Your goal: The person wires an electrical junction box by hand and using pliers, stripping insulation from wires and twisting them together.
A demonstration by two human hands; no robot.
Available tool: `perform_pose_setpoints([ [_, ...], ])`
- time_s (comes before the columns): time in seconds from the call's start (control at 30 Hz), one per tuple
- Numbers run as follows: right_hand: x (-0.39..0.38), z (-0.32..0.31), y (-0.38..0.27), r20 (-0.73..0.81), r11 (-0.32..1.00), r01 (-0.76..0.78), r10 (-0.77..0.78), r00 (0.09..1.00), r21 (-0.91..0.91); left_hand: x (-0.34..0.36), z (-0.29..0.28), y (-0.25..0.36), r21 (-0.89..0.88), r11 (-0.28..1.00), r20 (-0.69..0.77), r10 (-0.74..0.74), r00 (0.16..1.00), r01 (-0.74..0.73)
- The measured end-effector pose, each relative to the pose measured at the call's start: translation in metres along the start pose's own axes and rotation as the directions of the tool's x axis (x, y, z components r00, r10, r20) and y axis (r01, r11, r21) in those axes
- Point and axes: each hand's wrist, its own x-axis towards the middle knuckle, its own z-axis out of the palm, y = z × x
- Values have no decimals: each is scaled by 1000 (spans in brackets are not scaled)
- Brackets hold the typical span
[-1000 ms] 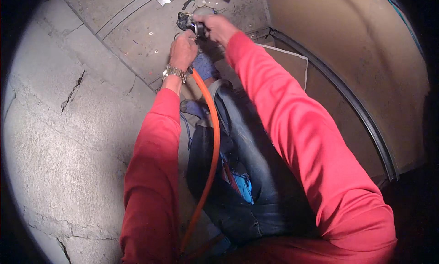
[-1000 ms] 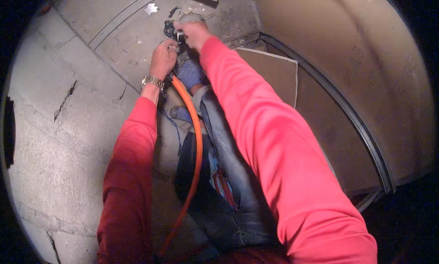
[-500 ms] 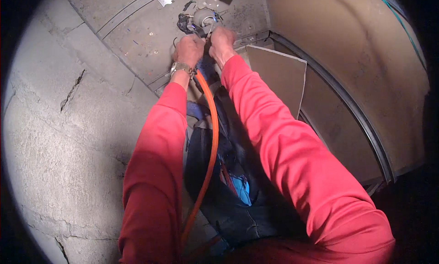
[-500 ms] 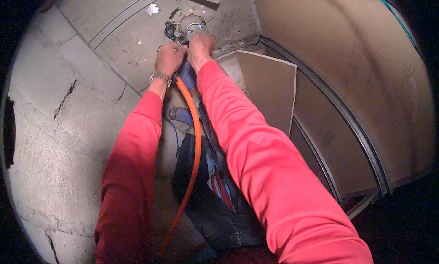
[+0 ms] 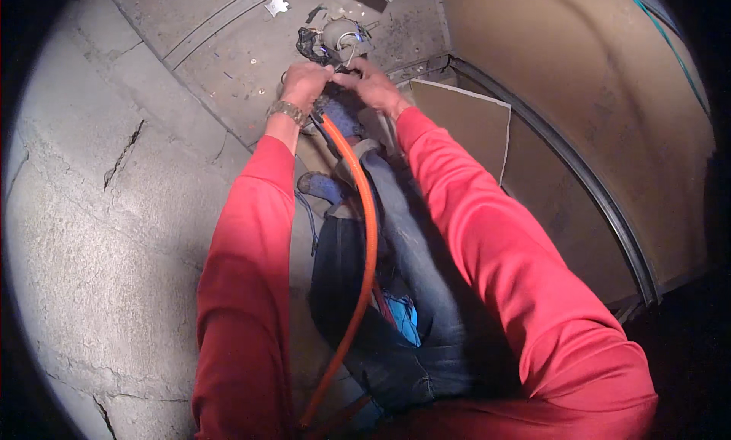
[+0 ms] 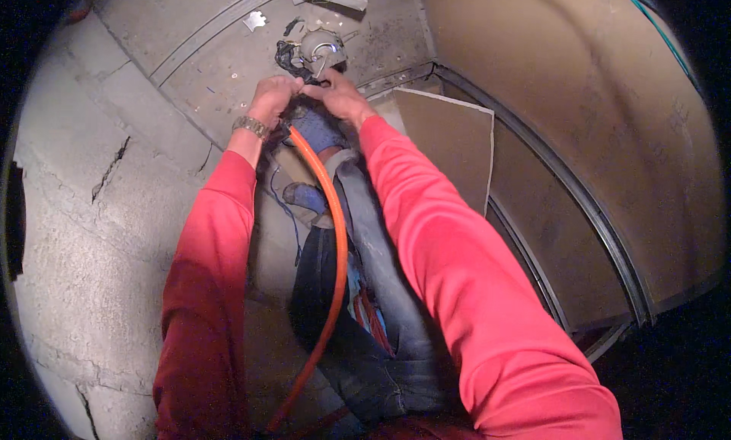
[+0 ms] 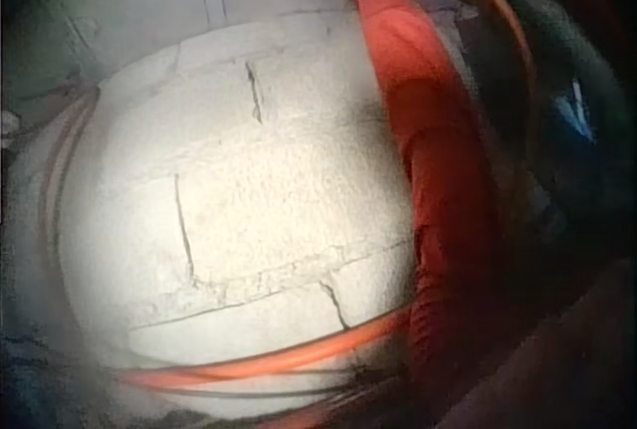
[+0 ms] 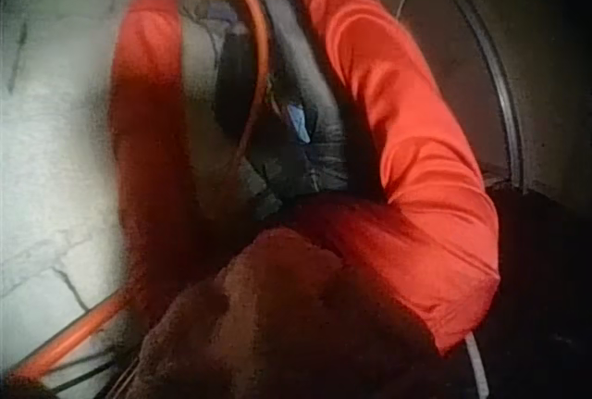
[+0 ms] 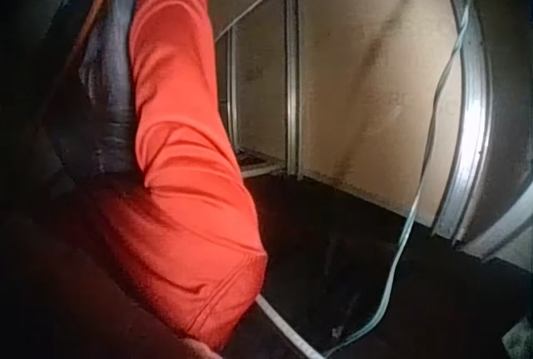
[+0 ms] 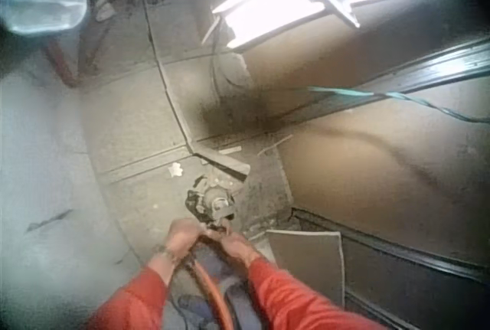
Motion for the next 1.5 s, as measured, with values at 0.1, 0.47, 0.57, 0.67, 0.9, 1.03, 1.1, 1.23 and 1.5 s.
perform_pose_setpoints([
  [0.1, 10, -36, -1, 13, 974, -23, 27, 1000, -227, -2, 23, 4, 180, 983, -74, 36, 997, -23],
  [0.47, 0, -40, -28, 169, 984, -171, 175, 970, -37, -41, 19, 41, 934, 342, -130, 587, 799, -99],
  [0.57, 2, -29, -22, 128, 976, -215, 209, 969, 31, -43, 14, 49, 890, 352, 41, 575, 817, -291],
  [0.67, 9, -22, -18, 187, 960, -241, 213, 959, 143, -39, 19, 48, 808, 490, 164, 348, 923, -328],
  [0.9, -3, -26, -27, 325, 882, -418, 339, 883, 216, -19, 19, 4, -40, 999, 146, 33, 989, -28],
  [1.03, -4, -32, -38, 379, 879, -457, 381, 844, 135, -1, 19, -10, -165, 978, 124, 151, 981, -130],
  [1.1, -13, -51, -25, 345, 883, -452, 388, 854, 127, -16, 28, 27, -276, 934, 265, -154, 952, 228],
  [1.23, -11, -34, -43, 330, 929, -370, 348, 878, 3, -13, 22, 14, -179, 970, 178, -130, 975, 162],
  [1.5, -16, -8, -34, 21, 854, -9, 23, 1000, -520, -17, 39, 21, 36, 975, 170, -221, 960, 218],
])
